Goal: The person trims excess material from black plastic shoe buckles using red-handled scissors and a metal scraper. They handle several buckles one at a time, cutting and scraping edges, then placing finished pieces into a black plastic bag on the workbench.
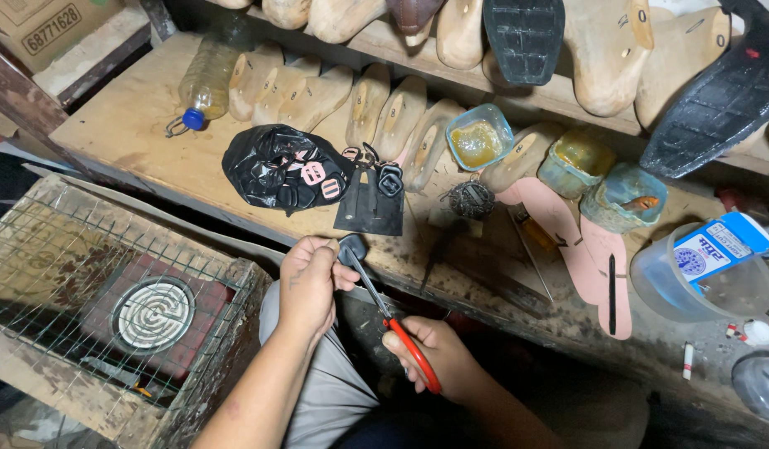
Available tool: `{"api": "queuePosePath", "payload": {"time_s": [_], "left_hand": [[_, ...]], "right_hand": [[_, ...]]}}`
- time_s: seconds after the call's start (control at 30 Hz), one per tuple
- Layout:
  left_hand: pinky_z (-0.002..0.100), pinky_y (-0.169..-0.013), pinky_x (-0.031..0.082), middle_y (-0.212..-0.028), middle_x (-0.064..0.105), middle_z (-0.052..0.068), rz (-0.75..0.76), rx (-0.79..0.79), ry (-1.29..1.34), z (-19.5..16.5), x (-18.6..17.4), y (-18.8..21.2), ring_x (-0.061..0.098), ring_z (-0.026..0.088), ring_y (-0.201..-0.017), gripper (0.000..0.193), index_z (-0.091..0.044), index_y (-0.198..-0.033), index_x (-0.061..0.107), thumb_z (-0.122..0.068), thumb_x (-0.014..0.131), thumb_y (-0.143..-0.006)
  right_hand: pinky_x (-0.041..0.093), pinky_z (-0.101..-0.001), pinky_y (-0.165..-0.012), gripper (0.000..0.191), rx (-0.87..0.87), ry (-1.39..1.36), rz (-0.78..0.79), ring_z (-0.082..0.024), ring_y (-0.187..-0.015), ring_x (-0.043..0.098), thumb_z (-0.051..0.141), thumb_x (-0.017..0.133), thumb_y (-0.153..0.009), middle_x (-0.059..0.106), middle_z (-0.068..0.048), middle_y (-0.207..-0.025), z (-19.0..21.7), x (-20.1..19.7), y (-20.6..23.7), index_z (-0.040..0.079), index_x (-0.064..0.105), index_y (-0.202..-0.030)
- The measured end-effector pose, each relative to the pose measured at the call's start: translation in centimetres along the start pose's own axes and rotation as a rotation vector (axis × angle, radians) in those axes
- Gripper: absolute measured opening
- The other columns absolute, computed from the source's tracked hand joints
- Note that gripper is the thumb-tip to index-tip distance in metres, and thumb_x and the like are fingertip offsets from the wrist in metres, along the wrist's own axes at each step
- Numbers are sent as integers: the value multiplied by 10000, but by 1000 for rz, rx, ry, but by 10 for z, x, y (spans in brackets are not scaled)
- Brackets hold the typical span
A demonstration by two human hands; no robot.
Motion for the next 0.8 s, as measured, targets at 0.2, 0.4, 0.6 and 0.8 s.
{"api": "queuePosePath", "payload": {"time_s": [0.2,0.4,0.6,0.8], "left_hand": [[257,-479,516,-790,662,104,-7,-18,-14,1,4,2,639,152,-531,140,25,-960,596,-100,545,-998],[232,-495,476,-808,688,59,-16,-13,-148,-9,3,-3,608,106,-551,152,12,-994,646,-127,586,-989],[214,-523,419,-742,639,5,20,-13,-281,-19,1,-4,538,59,-586,176,8,-1045,726,-137,678,-958],[212,-523,391,-763,640,-4,105,-68,-153,-22,-1,-2,513,61,-588,188,22,-1062,726,-119,644,-968]], "right_hand": [[475,-246,-423,344,44,51,-30,-80,-481,542,406,691,-916,559,8,-634,11,4,10,64,669,-896],[495,-242,-519,315,35,74,42,-76,-581,548,369,671,-937,562,17,-704,1,-3,9,65,658,-1020],[535,-245,-586,333,-93,5,155,-68,-667,570,345,608,-972,562,22,-789,-11,-19,1,51,636,-1126],[527,-249,-578,342,-90,-18,170,-84,-666,580,351,619,-974,573,1,-789,-17,-24,-6,50,640,-1135]]}}
Point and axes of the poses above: each hand's wrist, its own y-axis away from the middle knuckle, its own x-axis out of the palm, z = x × y, the point moved 1 cm from there along -y, towards the middle knuckle
